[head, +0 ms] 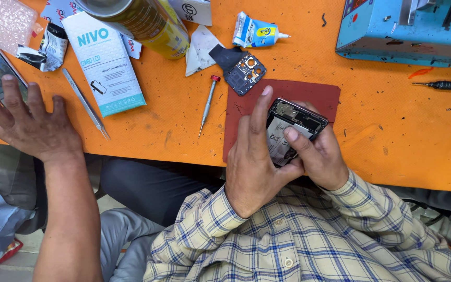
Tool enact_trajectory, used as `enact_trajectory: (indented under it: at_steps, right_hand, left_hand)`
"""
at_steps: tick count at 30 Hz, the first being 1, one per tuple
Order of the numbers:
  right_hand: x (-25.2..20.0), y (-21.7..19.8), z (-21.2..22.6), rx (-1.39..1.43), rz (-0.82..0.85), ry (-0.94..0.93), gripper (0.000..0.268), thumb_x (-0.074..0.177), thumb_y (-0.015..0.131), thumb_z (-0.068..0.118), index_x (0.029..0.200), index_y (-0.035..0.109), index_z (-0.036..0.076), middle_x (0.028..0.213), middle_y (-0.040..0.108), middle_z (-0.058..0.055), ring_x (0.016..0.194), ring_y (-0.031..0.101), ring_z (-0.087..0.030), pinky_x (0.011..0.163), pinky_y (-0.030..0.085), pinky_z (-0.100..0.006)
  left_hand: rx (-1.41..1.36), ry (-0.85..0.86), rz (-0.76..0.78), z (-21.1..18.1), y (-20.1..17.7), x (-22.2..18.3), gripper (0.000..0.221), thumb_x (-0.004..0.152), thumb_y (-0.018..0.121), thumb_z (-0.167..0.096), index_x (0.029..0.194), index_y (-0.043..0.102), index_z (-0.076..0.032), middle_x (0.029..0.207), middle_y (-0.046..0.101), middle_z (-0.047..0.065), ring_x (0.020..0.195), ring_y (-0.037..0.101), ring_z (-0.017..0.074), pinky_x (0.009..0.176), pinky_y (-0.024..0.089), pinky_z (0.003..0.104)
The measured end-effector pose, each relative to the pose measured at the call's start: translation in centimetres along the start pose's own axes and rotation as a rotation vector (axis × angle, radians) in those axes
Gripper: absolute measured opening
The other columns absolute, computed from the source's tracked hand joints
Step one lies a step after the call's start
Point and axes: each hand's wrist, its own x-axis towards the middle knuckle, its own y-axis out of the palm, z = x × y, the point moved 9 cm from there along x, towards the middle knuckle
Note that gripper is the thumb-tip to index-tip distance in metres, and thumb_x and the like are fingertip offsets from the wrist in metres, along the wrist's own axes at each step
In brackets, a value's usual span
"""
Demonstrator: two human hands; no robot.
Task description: The person unscrews internal parts of a mobile phone using a screwdriver, removes a plastic shield, and detaches the battery.
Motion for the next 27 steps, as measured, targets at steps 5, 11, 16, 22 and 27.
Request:
enact_trajectory:
  at_steps: [5, 11, 16, 22, 27]
  right_hand:
    - [0.5, 0.4, 1.1, 0.183, 0.174, 0.018, 0.07, 0.091, 0.069, 0.028, 0.15, 0.045, -0.002, 0.14, 0.059, -0.015, 0.127, 0.061, -0.021, 0.11, 0.05, -0.036]
    - [1.0, 2.5, 0.5, 0.446, 0.414, 0.002, 0.072, 0.085, 0.076, 0.043, 0.133, 0.052, -0.004, 0.15, 0.049, -0.021, 0.136, 0.056, -0.027, 0.116, 0.049, -0.042]
    - [1.4, 2.8, 0.6, 0.682, 0.35, 0.134, 0.062, 0.083, 0.076, 0.045, 0.119, 0.052, -0.001, 0.14, 0.049, -0.022, 0.121, 0.06, -0.034, 0.1, 0.054, -0.049]
    - [3.1, 1.4, 1.2, 0.471, 0.225, 0.052, 0.055, 0.083, 0.072, 0.051, 0.102, 0.051, 0.004, 0.137, 0.055, -0.021, 0.127, 0.062, -0.026, 0.106, 0.055, -0.042]
    - [2.7, 0.4, -2.0, 0.416, 0.183, 0.144, 0.056, 0.085, 0.07, 0.046, 0.115, 0.05, 0.003, 0.105, 0.057, -0.011, 0.095, 0.059, -0.019, 0.084, 0.051, -0.034]
  left_hand:
    - [-0.122, 0.012, 0.07, 0.5, 0.2, -0.5, 0.12, 0.072, 0.091, -0.016, 0.164, 0.014, -0.012, 0.137, 0.055, 0.019, 0.12, 0.065, 0.0351, 0.102, 0.06, 0.045]
    - [-0.391, 0.0, 0.185, 1.3, 2.6, -0.6, 0.13, 0.071, 0.093, -0.021, 0.165, 0.005, -0.008, 0.145, 0.049, 0.026, 0.133, 0.059, 0.0377, 0.117, 0.051, 0.05]
    - [-0.627, 0.027, 0.23, 1.3, 2.1, -0.5, 0.133, 0.077, 0.095, -0.03, 0.167, -0.001, -0.011, 0.152, 0.04, 0.029, 0.137, 0.058, 0.0384, 0.118, 0.051, 0.049]
    - [0.104, 0.06, 0.143, 0.4, -1.2, 0.8, 0.072, 0.086, 0.084, -0.045, 0.139, 0.051, -0.008, 0.118, 0.07, 0.01, 0.11, 0.072, 0.0264, 0.089, 0.06, 0.038]
    - [-0.055, -0.096, 0.423, 1.6, 1.3, 1.8, 0.039, 0.089, 0.079, -0.037, 0.107, 0.064, -0.005, 0.098, 0.069, 0.011, 0.081, 0.072, 0.0268, 0.072, 0.057, 0.039]
